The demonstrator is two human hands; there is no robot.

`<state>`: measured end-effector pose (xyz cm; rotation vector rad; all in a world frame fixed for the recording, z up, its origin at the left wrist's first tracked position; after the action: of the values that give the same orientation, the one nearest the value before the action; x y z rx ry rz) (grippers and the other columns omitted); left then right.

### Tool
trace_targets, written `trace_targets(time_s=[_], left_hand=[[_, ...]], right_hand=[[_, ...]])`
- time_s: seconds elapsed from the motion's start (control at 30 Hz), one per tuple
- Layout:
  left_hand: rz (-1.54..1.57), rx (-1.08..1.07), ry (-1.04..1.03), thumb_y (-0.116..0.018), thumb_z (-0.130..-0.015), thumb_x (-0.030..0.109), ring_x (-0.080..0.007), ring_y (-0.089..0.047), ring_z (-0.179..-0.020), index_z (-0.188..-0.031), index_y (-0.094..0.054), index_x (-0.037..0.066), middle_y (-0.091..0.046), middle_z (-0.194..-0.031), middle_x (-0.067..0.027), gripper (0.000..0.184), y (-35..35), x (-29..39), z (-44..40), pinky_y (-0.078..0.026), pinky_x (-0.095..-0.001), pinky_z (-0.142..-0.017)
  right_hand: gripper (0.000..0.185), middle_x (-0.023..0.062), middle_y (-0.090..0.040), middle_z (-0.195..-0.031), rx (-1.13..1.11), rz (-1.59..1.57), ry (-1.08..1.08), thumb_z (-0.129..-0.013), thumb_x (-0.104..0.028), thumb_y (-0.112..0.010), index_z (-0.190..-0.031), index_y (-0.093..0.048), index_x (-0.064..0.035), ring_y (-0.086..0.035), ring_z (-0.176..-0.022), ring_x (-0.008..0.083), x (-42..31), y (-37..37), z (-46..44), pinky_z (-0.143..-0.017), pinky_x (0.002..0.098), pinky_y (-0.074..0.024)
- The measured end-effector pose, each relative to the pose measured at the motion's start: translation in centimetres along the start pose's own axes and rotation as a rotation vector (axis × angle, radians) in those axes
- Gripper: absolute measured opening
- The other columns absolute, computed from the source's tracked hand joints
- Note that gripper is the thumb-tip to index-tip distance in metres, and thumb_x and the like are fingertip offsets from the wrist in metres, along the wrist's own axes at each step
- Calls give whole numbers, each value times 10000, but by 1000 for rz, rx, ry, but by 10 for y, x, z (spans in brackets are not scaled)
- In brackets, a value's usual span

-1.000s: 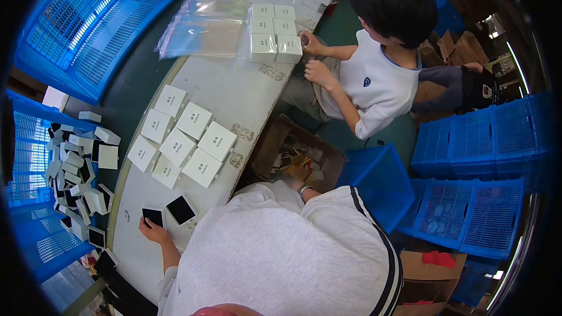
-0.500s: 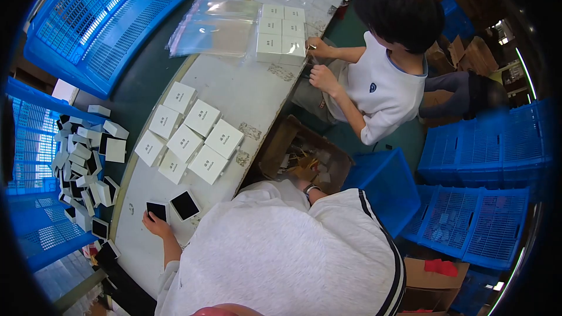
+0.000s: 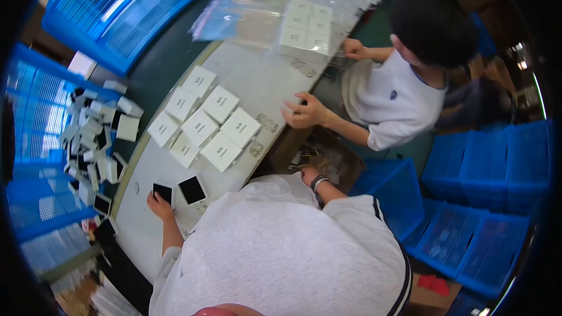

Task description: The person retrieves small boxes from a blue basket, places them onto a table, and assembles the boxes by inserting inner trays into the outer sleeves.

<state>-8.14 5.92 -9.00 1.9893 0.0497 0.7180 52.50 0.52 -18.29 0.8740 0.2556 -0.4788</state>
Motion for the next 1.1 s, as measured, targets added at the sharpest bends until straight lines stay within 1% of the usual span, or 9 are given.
trace_targets(time_s=[0.17, 0.23, 0.3, 0.4, 0.5, 0.57, 0.63, 0.87, 1.1], left_hand=[[-52, 8, -14, -520, -860, 165, -337, -500, -972, -1013, -555, 21, -542, -1013, -170, 213, 11, 17, -6, -404, -412, -848], [-50, 17, 2, -531, -851, 184, -325, -503, -981, -1013, -570, 45, -537, -1036, -156, 218, 10, 15, -7, -408, -399, -854], [-57, -1, 46, -520, -859, 215, -324, -500, -1006, -1034, -573, 64, -529, -1060, -150, 237, 9, 13, -6, -405, -395, -868], [-58, -54, 116, -507, -871, 236, -322, -499, -1017, -1051, -569, 81, -522, -1080, -143, 246, 7, 15, -6, -402, -396, -876], [-41, -103, 155, -497, -879, 256, -318, -496, -1030, -1071, -561, 99, -514, -1101, -134, 256, 7, 8, -5, -400, -398, -882], [-61, -84, 103, -493, -881, 270, -314, -493, -1035, -1084, -553, 104, -511, -1104, -129, 269, 6, 7, -4, -400, -397, -884], [-39, -90, 122, -490, -882, 276, -311, -492, -1038, -1080, -555, 106, -510, -1106, -126, 268, 6, 8, -2, -401, -397, -882], [-81, -45, 115, -492, -880, 270, -299, -497, -1030, -1065, -560, 112, -516, -1095, -112, 253, 6, 11, -3, -401, -399, -875], [-69, -54, 96, -489, -884, 273, -303, -488, -1044, -1076, -550, 97, -508, -1107, -118, 268, 4, 8, 0, -392, -398, -890]], right_hand=[[156, 3, -594, -730, -317, -468, 433, -824, -141, -592, -944, -616, -43, -519, -661, 68, -266, 176, 79, -615, 230, -437], [224, 24, -604, -759, -364, -485, 874, -831, -84, -566, -1047, -597, -34, -533, -658, 113, -354, 228, 132, -638, 236, -442], [297, 64, -625, -883, -667, -915, 1302, -846, -42, -521, -1140, -549, -2, -559, -692, 151, -407, 249, 174, -679, 264, -454], [273, 116, -569, -788, -1101, -1152, 1516, -867, -71, -511, -1132, -553, -16, -525, -639, 231, -459, 255, 221, -578, 326, -409], [308, 143, -577, -927, -1225, -1207, 1705, -861, -31, -472, -1163, -515, 12, -544, -724, 258, -477, 245, 241, -646, 322, -432], [337, 160, -584, -1036, -1273, -1251, 1786, -854, -1, -443, -1186, -490, 26, -564, -816, 276, -477, 244, 249, -719, 316, -456], [303, 158, -572, -1011, -1482, -1204, 1711, -841, -3, -437, -1136, -499, 34, -555, -845, 288, -475, 240, 255, -702, 322, -457], [293, 159, -558, -990, -1273, -1326, 1777, -831, -5, -437, -1114, -500, 39, -551, -812, 297, -478, 242, 251, -682, 323, -457], [283, 156, -560, -998, -1269, -1359, 1754, -837, -11, -449, -1109, -502, 44, -554, -798, 274, -471, 248, 246, -673, 313, -456]])
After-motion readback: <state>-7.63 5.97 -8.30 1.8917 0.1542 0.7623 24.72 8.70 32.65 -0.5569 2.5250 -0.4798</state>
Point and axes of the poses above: each hand's wrist, its own z-axis away from the middle knuckle, its own y-axis out of the back of the hand, x = y × z, the point moved 4 cm from there along -z, towards the middle knuckle
